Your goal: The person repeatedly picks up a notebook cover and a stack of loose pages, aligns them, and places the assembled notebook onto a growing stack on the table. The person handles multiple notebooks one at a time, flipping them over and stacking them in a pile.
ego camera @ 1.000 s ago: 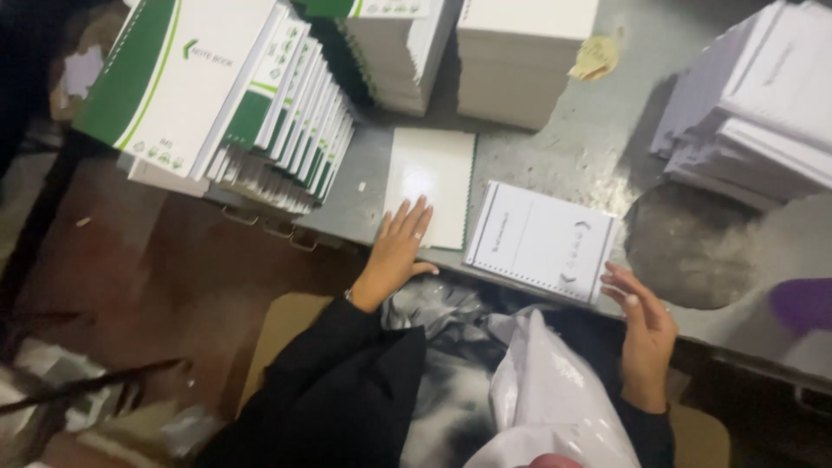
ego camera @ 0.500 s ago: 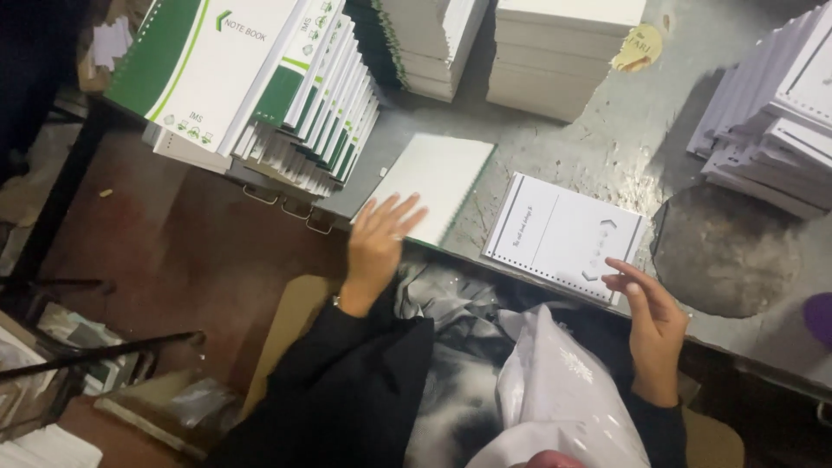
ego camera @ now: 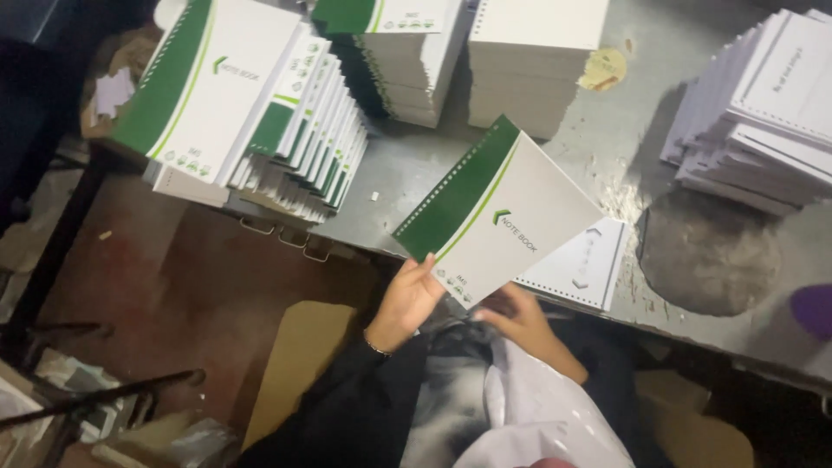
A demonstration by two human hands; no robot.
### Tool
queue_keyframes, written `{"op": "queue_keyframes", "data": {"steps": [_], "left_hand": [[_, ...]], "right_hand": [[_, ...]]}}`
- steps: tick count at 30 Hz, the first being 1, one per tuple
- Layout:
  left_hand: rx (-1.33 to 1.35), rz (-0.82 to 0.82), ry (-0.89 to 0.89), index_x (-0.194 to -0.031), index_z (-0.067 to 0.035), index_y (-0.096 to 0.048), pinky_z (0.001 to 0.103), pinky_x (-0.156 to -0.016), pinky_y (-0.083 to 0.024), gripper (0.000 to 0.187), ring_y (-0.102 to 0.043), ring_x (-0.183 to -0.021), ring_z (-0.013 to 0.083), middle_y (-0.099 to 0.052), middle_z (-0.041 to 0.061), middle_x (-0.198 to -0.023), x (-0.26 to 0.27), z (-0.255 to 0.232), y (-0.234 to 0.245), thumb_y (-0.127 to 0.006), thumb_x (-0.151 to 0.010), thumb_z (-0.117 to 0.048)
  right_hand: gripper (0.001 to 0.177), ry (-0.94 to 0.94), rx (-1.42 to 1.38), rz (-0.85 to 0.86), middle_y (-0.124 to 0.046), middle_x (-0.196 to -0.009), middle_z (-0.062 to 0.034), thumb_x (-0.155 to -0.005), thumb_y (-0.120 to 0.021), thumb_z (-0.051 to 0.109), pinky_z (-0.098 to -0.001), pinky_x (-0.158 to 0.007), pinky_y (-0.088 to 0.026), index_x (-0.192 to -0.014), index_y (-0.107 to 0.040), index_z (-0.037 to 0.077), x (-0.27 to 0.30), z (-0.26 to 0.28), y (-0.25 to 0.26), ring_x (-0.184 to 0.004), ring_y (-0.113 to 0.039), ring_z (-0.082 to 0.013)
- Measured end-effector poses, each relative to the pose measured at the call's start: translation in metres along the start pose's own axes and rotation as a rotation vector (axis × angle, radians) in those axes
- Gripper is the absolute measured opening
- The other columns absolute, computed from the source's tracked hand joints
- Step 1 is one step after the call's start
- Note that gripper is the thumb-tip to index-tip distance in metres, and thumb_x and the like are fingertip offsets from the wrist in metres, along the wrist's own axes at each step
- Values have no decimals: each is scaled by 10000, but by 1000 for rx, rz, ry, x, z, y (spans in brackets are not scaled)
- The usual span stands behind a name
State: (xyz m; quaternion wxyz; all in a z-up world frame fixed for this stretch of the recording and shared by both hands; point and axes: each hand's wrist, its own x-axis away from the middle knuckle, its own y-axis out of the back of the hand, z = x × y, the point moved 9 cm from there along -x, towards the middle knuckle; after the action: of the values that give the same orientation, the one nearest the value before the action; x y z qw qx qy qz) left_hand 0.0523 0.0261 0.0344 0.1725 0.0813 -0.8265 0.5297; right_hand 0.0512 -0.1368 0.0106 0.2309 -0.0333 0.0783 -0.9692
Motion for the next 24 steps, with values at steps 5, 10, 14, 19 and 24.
{"op": "queue_keyframes", "data": {"steps": [5,10,14,19,24], "left_hand": [[74,-141,141,-1364,-9,-601,532,-1174,-397,397,-585,-1305,338,-602,218,-1402,-2,12,37,-556,-970,-7],[-25,302,-3,-1502,-156,-368,537,-996,-534,859,-667,-1140,348,-656,161,-1307,-11,-51,55,-658,-850,-636],[-499,464,-47,-1548,-67,-263,495,-780,-611,1066,-726,-956,428,-670,251,-1209,-13,-66,61,-503,-836,-823],[-867,209,-247,-1518,30,-323,292,-439,-564,738,-714,-619,332,-649,159,-1032,-52,-53,97,-453,-1034,-512],[-1090,44,-264,-1314,-72,-649,299,-649,-576,341,-732,-785,229,-757,170,-983,-75,-51,101,-599,-1038,-266]], "right_hand": [[238,15,232,-167,-794,-969,-180,-911,-757,121,-421,-756,-634,-1112,-704,4,-7,30,8,-899,-792,-305],[225,47,271,-190,-802,-889,-191,-924,-728,95,-418,-710,-602,-1120,-705,-11,4,46,34,-829,-775,-246],[345,-15,255,-178,-794,-916,-182,-930,-689,94,-429,-722,-569,-1247,-685,-40,13,35,72,-816,-654,-177],[377,-75,278,-67,-799,-850,-222,-937,-676,95,-427,-659,-614,-1291,-685,-35,10,64,80,-675,-744,-224],[416,-156,370,42,-779,-661,-241,-899,-689,80,-384,-517,-609,-1300,-678,-31,17,74,80,-487,-741,-239]]}}
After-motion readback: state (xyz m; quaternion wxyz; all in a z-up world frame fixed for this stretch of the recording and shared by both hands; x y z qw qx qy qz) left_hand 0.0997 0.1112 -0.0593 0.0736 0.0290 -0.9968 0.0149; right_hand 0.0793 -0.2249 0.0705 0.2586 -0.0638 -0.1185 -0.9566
